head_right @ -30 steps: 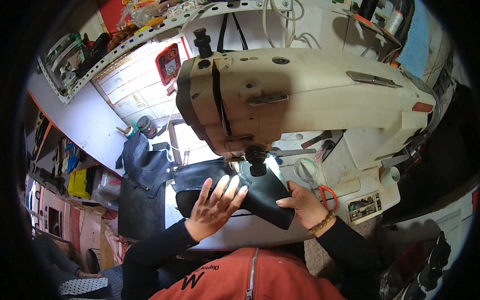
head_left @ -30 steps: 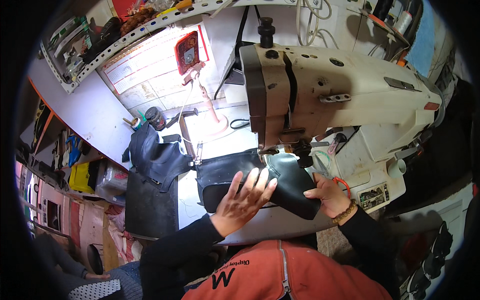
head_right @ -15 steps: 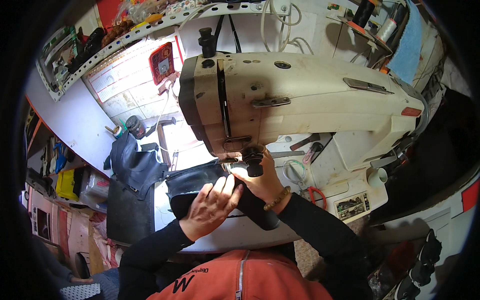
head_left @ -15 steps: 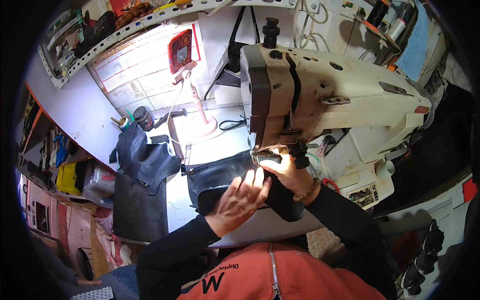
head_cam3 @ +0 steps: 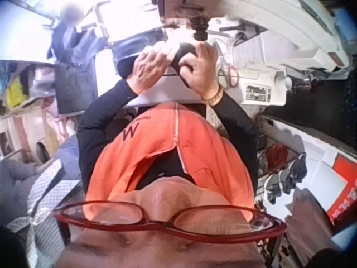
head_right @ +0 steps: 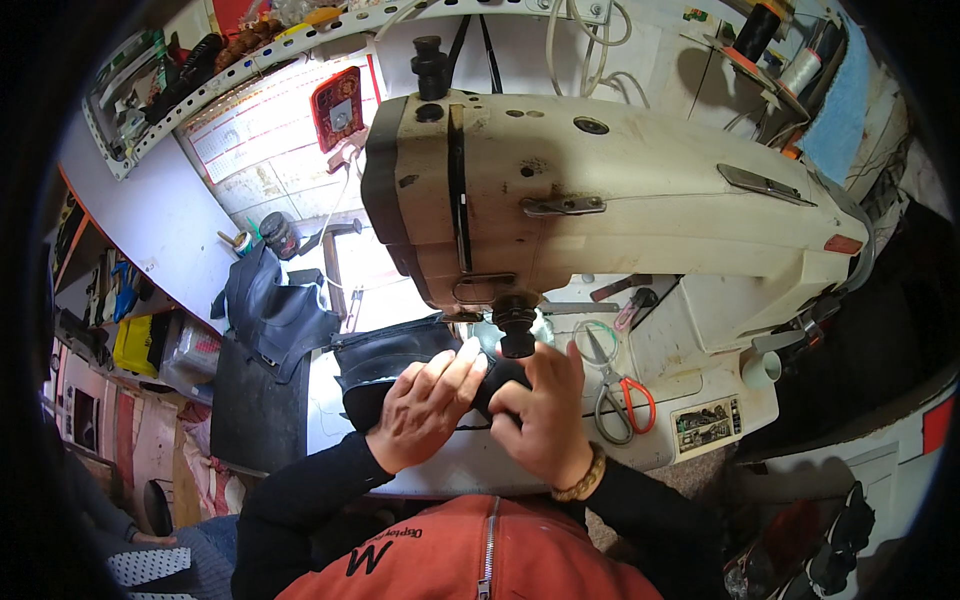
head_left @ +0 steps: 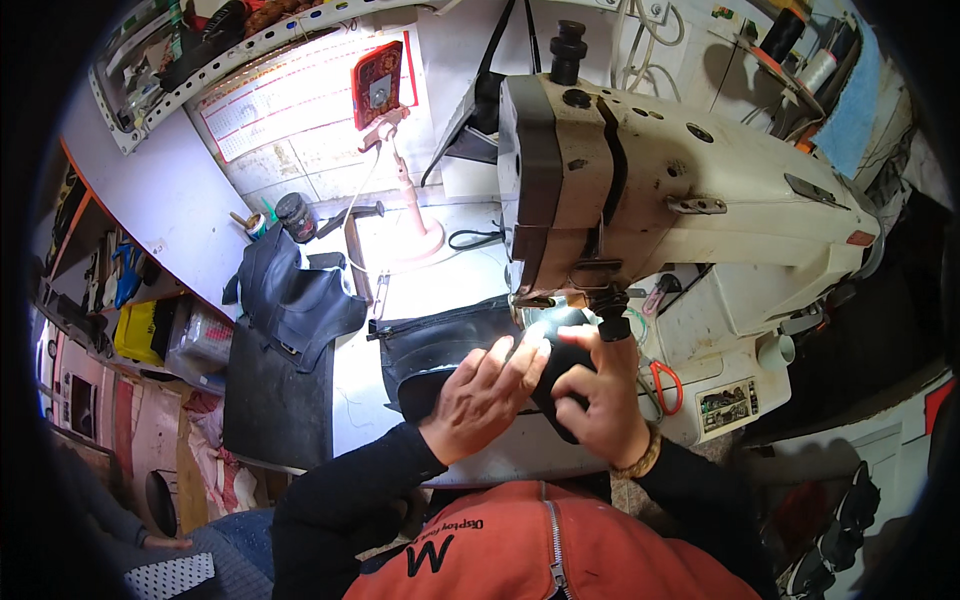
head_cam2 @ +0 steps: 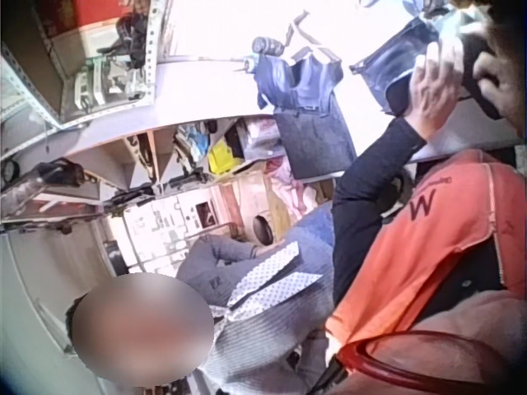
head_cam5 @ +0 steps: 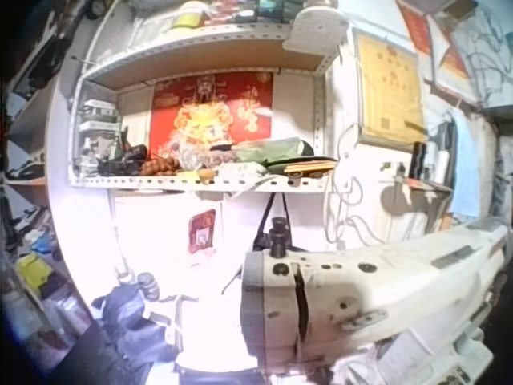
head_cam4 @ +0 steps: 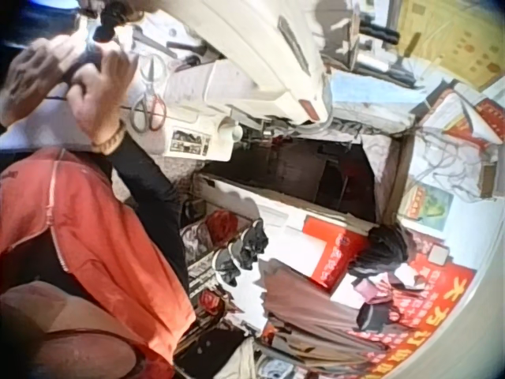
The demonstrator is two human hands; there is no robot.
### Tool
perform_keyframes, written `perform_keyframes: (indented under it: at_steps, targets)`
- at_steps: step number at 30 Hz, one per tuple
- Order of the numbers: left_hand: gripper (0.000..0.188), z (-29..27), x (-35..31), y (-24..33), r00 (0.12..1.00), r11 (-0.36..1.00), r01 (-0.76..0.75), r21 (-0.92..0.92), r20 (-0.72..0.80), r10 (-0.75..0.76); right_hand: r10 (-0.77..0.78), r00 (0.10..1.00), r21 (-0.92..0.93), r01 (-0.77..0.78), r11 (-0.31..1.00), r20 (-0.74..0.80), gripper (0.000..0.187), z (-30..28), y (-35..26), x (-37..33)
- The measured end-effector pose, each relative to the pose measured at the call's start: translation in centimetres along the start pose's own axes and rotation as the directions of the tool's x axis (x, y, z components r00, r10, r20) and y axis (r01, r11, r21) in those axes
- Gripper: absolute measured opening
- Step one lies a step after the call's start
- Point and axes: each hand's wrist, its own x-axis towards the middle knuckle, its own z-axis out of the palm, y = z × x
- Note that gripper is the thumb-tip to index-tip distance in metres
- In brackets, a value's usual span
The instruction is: The person aligns and sews a black leather boot piece using an industrial sewing machine. They guide the material under the needle, trim threads, and inspect the seam. A second person briefly assists by handing over a leather piece.
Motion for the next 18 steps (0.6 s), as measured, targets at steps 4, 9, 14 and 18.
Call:
perform_keyframes:
  at_steps: [4, 9, 14, 18]
  targets:
    - [0.048, -0.4, 0.2, -0.1, 0.998, 1.0, -0.01, 0.005, 0.067, 0.01, -0.043, 0.999, -0.003, 0.043, 0.999, 0.005, 0.007, 0.2, -1.9, -1.0]
    - [0.042, -1.0, 0.5, -0.1, 0.995, 0.999, 0.034, 0.013, 0.091, -0.035, -0.069, 0.989, 0.264, 0.032, 0.964, 0.133, 0.009, -0.7, -2.4, -1.8]
    - [0.039, -1.7, 0.6, 0.1, 0.994, 0.995, 0.01, 0.095, 0.104, -0.02, 0.119, 0.986, 0.551, -0.166, 0.818, 0.121, 0.013, -2.3, -1.0, -2.3]
    - [0.047, -1.9, 0.5, -0.1, 0.991, 0.999, 0.022, 0.034, 0.132, -0.027, 0.482, 0.871, 0.577, -0.346, 0.74, -0.095, 0.031, -0.9, 3.6, -0.6]
